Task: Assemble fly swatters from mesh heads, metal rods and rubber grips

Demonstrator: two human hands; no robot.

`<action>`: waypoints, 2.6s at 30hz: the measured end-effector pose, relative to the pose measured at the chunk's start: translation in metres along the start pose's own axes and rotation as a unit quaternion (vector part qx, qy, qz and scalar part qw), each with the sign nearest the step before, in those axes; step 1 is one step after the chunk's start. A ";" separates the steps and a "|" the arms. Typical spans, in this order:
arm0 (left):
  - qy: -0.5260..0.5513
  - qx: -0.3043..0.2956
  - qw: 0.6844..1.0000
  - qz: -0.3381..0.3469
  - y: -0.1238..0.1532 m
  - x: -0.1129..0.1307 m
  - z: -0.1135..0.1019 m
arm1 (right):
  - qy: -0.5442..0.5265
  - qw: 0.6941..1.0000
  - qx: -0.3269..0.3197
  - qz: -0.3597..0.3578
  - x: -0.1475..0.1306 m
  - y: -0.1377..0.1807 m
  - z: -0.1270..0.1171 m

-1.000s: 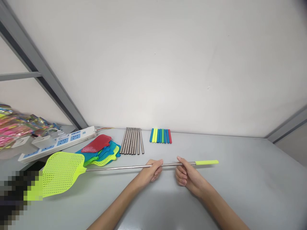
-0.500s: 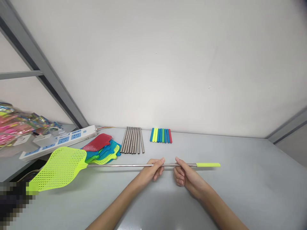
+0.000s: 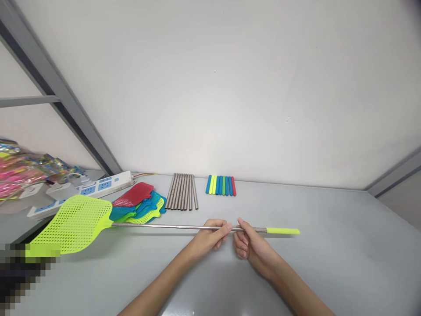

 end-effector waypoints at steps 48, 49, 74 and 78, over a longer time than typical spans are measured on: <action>0.200 -0.091 0.970 -0.104 0.003 -0.005 0.019 | -0.072 0.993 0.094 0.031 0.000 0.003 -0.012; 0.202 -0.092 0.970 -0.104 0.003 -0.005 0.019 | -0.070 0.992 0.097 0.032 -0.001 0.004 -0.012; 0.212 -0.080 0.970 -0.083 0.005 0.002 0.006 | -0.039 0.992 0.120 0.014 -0.016 0.004 -0.026; 0.208 -0.081 0.971 -0.081 0.006 0.003 0.005 | -0.025 0.993 0.114 0.013 -0.018 0.006 -0.026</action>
Point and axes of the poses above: each hand's wrist, its own y-axis away from the middle knuckle, its own z-axis out of the palm, x = y × z, the point moved 8 cm from there along -y, towards the middle knuckle, and after that the axes turned 1 degree about -y, right-handed, at the moved point
